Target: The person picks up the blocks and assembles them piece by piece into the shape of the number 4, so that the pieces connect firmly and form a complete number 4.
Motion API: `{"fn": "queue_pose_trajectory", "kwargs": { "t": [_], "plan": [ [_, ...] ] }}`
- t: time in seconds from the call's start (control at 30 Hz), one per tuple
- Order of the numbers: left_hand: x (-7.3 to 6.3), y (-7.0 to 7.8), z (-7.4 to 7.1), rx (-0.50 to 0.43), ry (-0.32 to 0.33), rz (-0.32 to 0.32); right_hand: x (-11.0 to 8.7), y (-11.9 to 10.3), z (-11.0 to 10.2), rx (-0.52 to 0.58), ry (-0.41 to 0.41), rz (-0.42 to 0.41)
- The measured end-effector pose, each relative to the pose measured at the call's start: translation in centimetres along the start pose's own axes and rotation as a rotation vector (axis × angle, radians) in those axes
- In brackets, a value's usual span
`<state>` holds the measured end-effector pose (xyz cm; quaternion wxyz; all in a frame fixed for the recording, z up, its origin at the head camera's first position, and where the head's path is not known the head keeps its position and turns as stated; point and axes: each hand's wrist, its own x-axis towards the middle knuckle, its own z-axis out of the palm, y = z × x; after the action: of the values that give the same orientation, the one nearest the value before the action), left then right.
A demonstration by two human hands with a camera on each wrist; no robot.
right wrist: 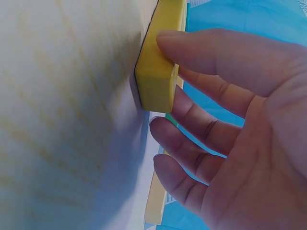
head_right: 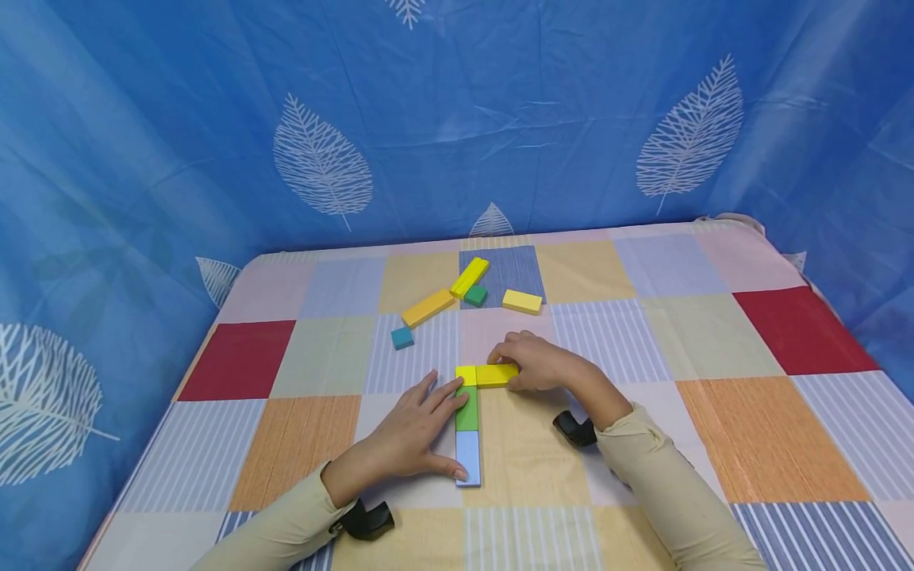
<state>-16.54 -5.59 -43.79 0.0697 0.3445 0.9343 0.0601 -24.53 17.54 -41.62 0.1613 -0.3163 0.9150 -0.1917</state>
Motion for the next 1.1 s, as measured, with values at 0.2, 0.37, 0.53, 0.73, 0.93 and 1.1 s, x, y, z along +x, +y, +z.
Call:
{"fn": "queue_pose_trajectory", "kwargs": {
  "t": [0.2, 0.37, 0.53, 0.73, 0.93, 1.1],
  "plan": [
    [0.0, -0.08, 0.11, 0.011, 0.009, 0.012, 0.09, -0.12, 0.13, -0.007, -0.003, -0.001],
    [-0.05, -0.14, 0.1, 0.021, 0.017, 0.024, 0.19, -0.22, 0.2, -0.008, -0.003, -0.005],
    [-0.09, -0.13, -0.08, 0.02, 0.014, 0.023, 0.22, -0.34, 0.02, -0.005, -0.003, -0.005],
    [-0.12, -0.07, -0.09, 0.017, 0.01, 0.018, 0.18, -0.26, -0.05, -0.012, 0.0, -0.021],
    [-0.08, -0.07, -0.03, 0.022, 0.007, 0.014, 0.14, -0.35, -0.13, -0.013, -0.002, -0.011],
    [-0.02, -0.07, -0.09, 0.013, -0.004, 0.005, 0.09, -0.35, -0.19, -0.006, -0.007, -0.005]
  ]
}}
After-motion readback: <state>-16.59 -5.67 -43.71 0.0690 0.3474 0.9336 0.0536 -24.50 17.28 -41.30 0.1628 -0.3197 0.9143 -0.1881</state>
